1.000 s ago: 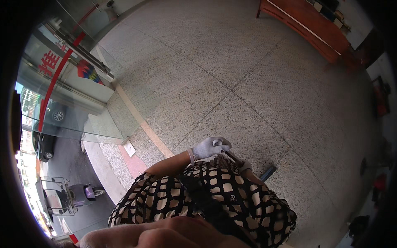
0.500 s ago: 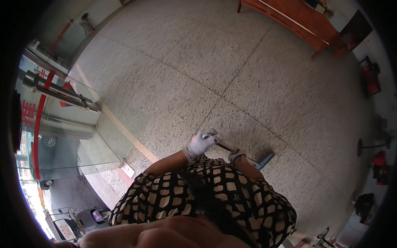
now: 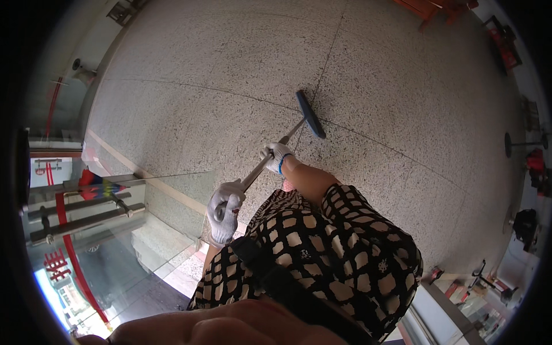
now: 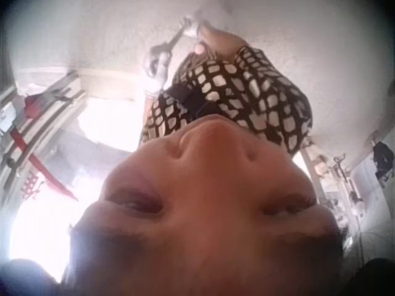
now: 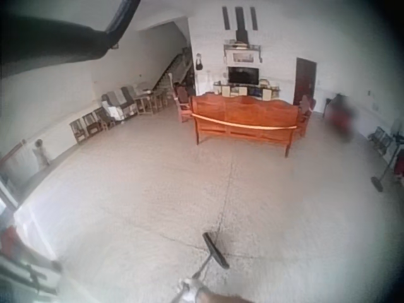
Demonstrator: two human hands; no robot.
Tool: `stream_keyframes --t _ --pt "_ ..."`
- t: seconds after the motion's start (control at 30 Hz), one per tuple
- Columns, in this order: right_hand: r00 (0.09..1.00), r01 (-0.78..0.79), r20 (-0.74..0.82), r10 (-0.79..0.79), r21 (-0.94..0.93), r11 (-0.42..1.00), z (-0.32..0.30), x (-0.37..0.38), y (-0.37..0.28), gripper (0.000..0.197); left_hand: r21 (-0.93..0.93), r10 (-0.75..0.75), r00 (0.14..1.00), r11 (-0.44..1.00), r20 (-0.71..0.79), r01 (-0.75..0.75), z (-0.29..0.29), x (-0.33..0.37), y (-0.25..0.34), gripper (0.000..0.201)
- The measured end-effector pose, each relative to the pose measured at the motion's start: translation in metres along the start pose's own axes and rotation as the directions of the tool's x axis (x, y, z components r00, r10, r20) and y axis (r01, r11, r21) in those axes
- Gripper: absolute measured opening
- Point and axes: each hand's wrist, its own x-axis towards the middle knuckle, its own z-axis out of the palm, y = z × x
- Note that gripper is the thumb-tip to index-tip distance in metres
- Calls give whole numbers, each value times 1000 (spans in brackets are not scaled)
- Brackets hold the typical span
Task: The person sweeps the tiled floor using a long-handled squeegee broom and then wipes the handle of the tool with a cloth.
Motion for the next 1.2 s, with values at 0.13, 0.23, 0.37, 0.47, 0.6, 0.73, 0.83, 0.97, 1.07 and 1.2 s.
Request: stream_keyframes --t 0.13,0.23,0.37,0.47,0.6,0.73,0.83,0.97,1.07,1.2 --pt "988 -66 -151 37 -193 979 90 -41 2 27 69 171 984 982 58 -175 3 46 27 21" --pt "984 -87 148 100 -94 992 86 -22 -32 21 117 321 928 931 187 -346 22 97 44 20" --pt "995 -90 49 89 29 995 94 -44 -105 19 53 421 873 894 247 -445 69 155 48 25" --pt "989 93 -124 -81 96 991 98 -92 -171 21 -105 454 851 891 266 -442 119 194 35 28" --pt "950 313 -66 -305 205 928 41 -133 -270 26 -406 389 798 891 459 -201 202 248 18 28" --pt "880 461 -277 -386 303 834 -6 -172 -360 32 -498 301 745 866 595 48 285 290 -33 19" --pt "810 583 -359 -463 413 699 -39 -200 -403 32 -434 242 664 891 707 137 349 314 -59 13" --pt "758 651 -430 -490 520 552 -118 -215 -444 32 -160 31 399 943 916 292 426 340 -68 6" --pt "736 674 -563 -375 567 472 -118 -218 -454 33 -219 89 312 885 946 412 468 349 -96 11" --pt "760 644 -602 -244 648 407 -131 -209 -475 29 -33 -12 99 900 995 435 514 383 -105 16"
